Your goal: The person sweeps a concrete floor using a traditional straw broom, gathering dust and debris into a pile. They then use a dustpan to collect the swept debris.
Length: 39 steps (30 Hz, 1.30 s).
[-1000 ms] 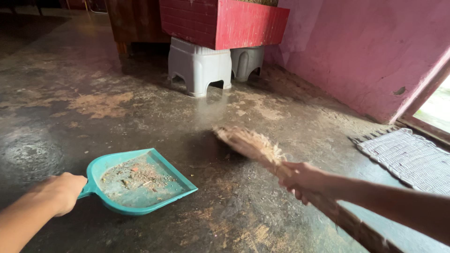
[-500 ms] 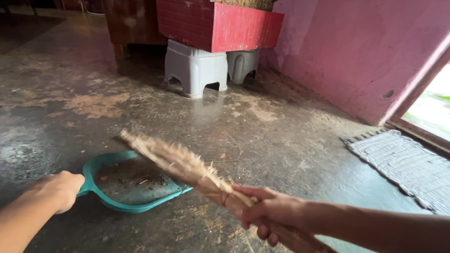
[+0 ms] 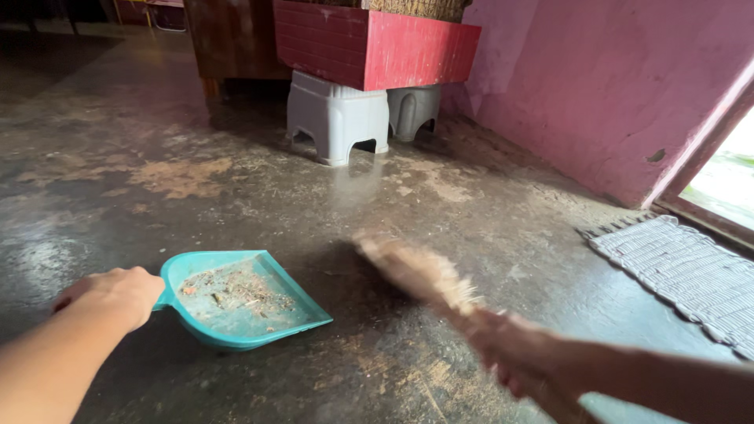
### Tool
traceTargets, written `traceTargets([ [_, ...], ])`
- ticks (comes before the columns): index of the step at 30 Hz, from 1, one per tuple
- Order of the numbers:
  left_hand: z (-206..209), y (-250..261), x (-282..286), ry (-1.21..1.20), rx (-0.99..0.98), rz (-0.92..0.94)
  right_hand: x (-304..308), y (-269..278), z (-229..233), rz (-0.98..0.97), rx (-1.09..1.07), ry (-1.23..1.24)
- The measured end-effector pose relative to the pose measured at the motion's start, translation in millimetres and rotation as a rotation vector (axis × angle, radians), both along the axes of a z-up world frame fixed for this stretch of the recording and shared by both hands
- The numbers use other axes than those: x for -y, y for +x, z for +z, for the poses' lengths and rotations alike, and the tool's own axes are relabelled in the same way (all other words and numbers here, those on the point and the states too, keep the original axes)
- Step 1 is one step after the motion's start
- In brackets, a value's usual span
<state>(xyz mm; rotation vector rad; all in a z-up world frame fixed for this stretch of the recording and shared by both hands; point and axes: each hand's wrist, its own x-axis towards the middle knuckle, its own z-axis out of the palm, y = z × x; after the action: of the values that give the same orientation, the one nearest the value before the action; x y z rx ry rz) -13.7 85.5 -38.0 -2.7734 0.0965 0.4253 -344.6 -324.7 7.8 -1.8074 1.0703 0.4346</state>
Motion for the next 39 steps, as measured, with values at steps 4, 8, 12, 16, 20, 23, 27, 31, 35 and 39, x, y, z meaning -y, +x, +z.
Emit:
traceTargets([
  [4, -4.4, 2.0, -0.4, -0.089, 0.032, 0.074, -60.6, -6.2, -0.5, 0.131, 0.048, 0.240],
  [8, -1.1, -11.5, 3.3, -0.066, -0.002, 0.044, -86.2, 20.8, 4.0, 0.171, 0.098, 0.473],
  [12, 4.5, -32.4, 1.4, 0.011, -0.031, -0.062, -75.5, 28.4, 27.6, 0.209, 0.196, 0.534],
  [16, 10.1, -45.8, -1.5, -0.030, -0.037, -0.029, -30.0, 58.9, 30.5, 0.092, 0.303, 0.605],
  [20, 10.3, -49.3, -3.7, -0.029, -0.055, -0.060, 27.1, 92.4, 4.4, -0.003, 0.443, 0.553],
  [23, 7.7, -49.3, -4.8, -0.003, -0.057, -0.073, 47.4, 103.5, -14.9, -0.126, 0.339, 0.344],
  [27, 7.9, -44.7, -5.3, 0.012, -0.068, -0.043, 20.2, 102.7, -32.5, 0.263, 0.135, -0.066],
  [31, 5.0, -36.4, -13.6, 0.033, -0.083, -0.030, -29.7, 102.7, -37.0, 0.630, 0.024, -0.217],
  [35, -8.0, -29.2, -33.6, -0.005, -0.042, -0.006, -44.3, 108.1, -17.1, 0.727, 0.116, 0.029],
  [39, -22.4, -14.5, -57.2, -0.042, -0.038, 0.060, -37.2, 117.7, -6.2, 0.624, 0.224, 0.107],
])
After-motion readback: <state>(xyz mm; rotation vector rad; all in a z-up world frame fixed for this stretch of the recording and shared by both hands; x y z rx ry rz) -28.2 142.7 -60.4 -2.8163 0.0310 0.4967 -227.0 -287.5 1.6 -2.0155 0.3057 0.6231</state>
